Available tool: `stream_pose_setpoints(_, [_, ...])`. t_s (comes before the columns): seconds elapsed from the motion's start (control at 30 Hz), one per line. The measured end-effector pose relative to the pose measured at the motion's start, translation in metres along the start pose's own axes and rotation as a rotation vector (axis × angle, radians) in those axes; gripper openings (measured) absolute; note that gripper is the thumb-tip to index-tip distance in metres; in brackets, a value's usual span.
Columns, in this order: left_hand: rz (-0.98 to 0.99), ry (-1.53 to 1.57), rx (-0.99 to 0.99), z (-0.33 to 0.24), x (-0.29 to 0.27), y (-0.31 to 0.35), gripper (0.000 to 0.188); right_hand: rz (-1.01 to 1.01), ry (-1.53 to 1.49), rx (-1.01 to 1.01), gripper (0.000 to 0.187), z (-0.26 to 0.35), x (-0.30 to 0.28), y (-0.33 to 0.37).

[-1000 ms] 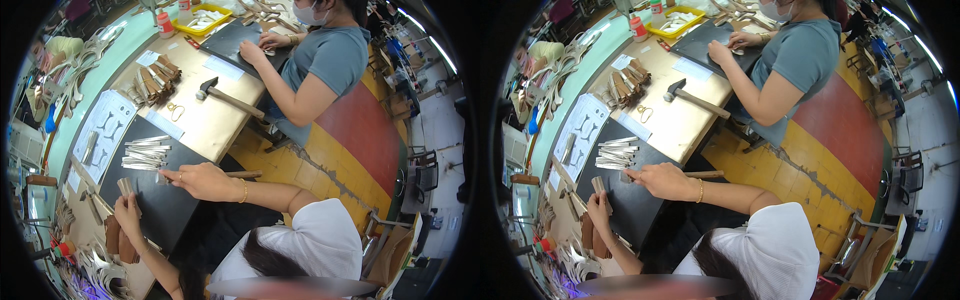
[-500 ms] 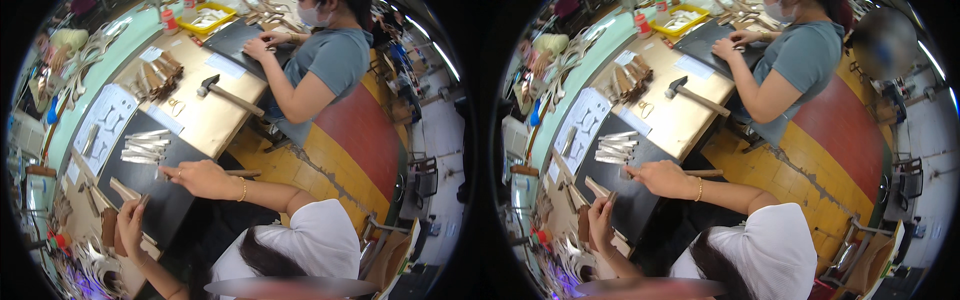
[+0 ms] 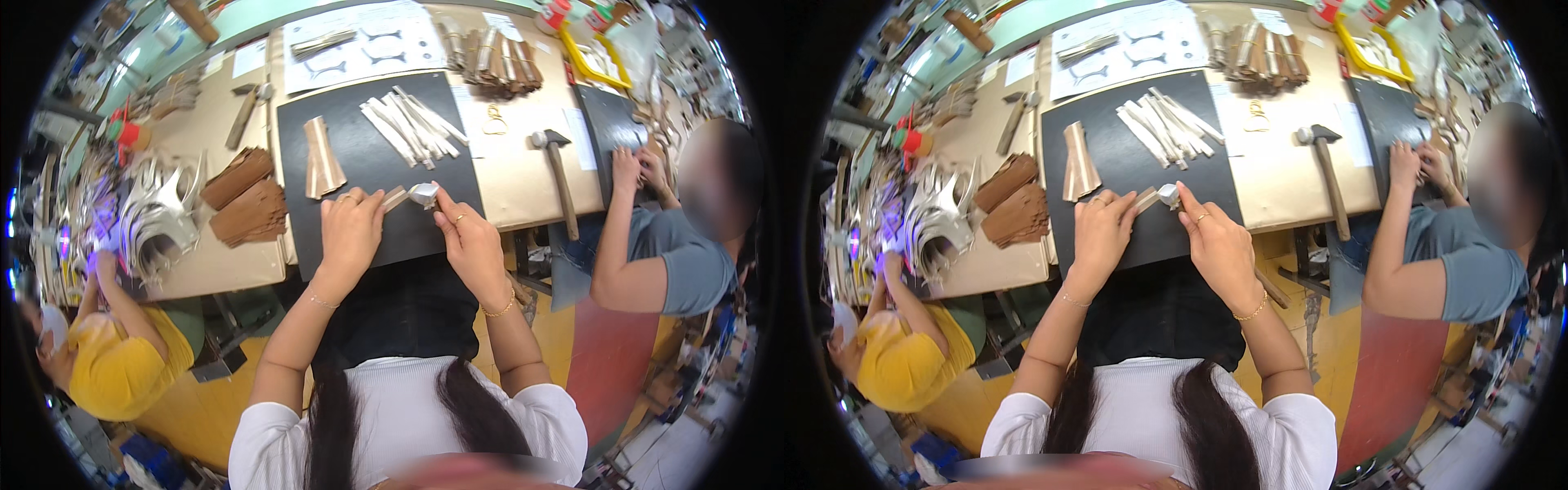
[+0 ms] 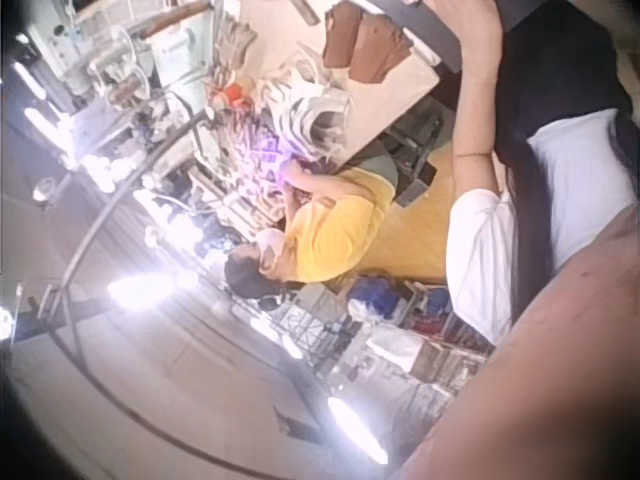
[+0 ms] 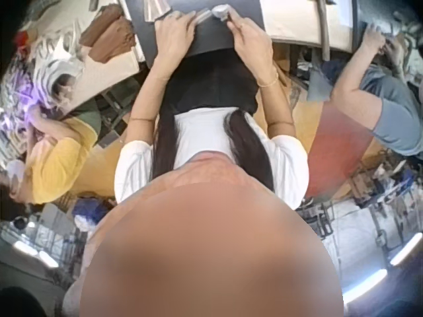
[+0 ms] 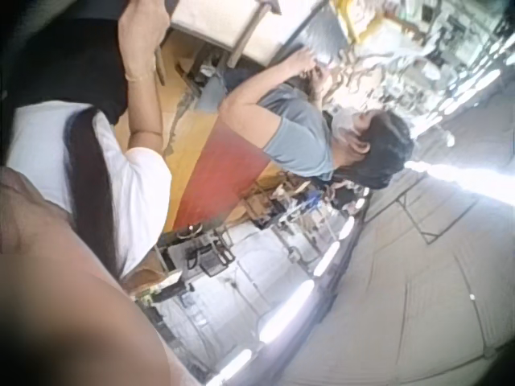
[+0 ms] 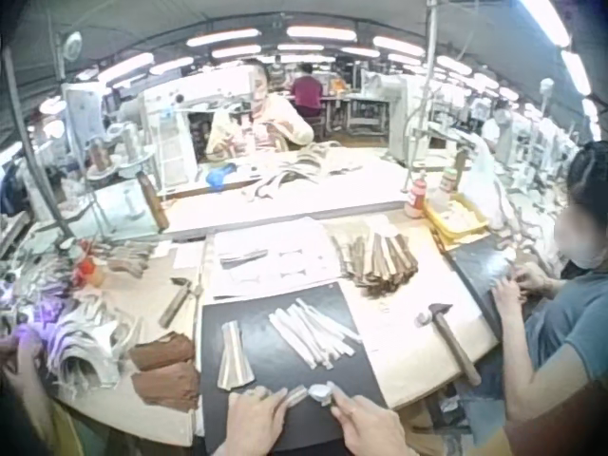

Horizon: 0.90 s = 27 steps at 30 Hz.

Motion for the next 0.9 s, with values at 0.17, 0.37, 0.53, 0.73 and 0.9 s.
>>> stream_pose_setpoints(0.17, [0.044, -0.09, -0.004, -0.005, -0.003, 0.004, 0.027, 0.016, 0.092, -0.045, 0.041, 0.01, 0.013, -0.007])
stream_pose_setpoints(0.37, [0.149, -0.047, 0.022, -0.007, 0.0, 0.006, 0.026, 0.111, 0.165, 0.006, 0.038, 0.006, 0.021, -0.008])
stream_pose_setpoints(0.53, [0.124, 0.08, -0.017, -0.004, 0.009, 0.002, 0.025, 0.083, 0.174, -0.018, 0.041, 0.008, 0.021, -0.009])
stream_pose_setpoints(0.73, [0.002, 0.171, 0.06, -0.006, 0.007, 0.009, 0.025, 0.084, 0.117, 0.002, 0.041, 0.006, 0.021, -0.008])
stream_pose_setpoints(0.9, [0.033, -0.025, 0.223, -0.017, 0.006, 0.01, 0.029, 0.109, 0.119, 0.01, 0.041, 0.005, 0.021, -0.009])
Point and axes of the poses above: each hand's wrist, its own y-axis away from the middle knuckle, its own x-axis out of the palm, z = x × y, the point moved 9 cm from there along -y, towards the middle knuckle, and after that the axes turned 7 degrees about x, right-handed, at the moved point
